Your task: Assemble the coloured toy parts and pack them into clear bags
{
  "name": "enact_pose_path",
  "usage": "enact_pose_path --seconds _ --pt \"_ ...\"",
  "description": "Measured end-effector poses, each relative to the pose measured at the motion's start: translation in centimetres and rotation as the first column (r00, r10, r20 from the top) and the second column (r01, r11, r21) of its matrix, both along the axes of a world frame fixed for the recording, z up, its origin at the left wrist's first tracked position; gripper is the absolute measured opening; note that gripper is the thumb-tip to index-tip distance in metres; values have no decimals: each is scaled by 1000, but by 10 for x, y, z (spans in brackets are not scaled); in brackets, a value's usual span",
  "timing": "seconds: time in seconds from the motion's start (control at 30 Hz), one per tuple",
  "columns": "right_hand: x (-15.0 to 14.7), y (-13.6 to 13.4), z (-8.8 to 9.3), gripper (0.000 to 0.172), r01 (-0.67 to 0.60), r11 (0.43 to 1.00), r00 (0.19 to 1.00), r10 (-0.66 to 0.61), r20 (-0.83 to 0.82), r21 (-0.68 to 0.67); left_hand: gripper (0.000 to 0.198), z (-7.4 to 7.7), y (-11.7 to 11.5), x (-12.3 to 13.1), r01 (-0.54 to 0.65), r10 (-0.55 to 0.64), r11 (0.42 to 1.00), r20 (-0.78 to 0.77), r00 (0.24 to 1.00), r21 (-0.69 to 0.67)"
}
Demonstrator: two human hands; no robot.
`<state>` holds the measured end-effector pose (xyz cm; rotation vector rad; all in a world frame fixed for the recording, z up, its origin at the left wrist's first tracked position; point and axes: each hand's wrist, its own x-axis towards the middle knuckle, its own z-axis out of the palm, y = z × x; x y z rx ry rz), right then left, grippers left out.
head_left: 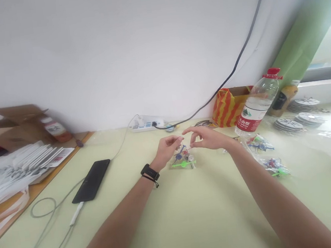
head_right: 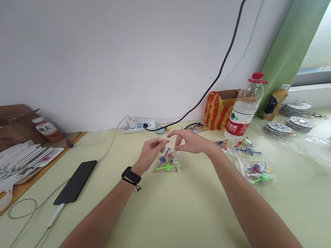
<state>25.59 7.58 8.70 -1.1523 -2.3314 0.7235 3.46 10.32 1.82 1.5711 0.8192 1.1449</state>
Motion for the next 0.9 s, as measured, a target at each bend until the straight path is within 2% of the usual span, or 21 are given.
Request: enact_pose_path --seconds 0.13,0.23,0.4,0.77,0.9 --pt "1 -2 4 27 -9 998 998 13 57 -63 36 1 0 1 -36 36 999 16 999 24" --pt "-1 -4 6 19 -36 998 999 37 23 -57 35 1 -1 3 -50 49 999 47 998 9" --pt "-5 -5 6 19 -53 999 996 53 -65 -10 38 2 -8 7 -26 31 998 99 995 -52" --pt "-11 -2 -6 27 36 998 992 -41 121 50 36 -1 -10 13 -49 51 999 124 991 -21" --pt "-9 0 -4 22 24 994 999 -27 29 103 37 0 -7 9 -39 52 996 162 985 -84"
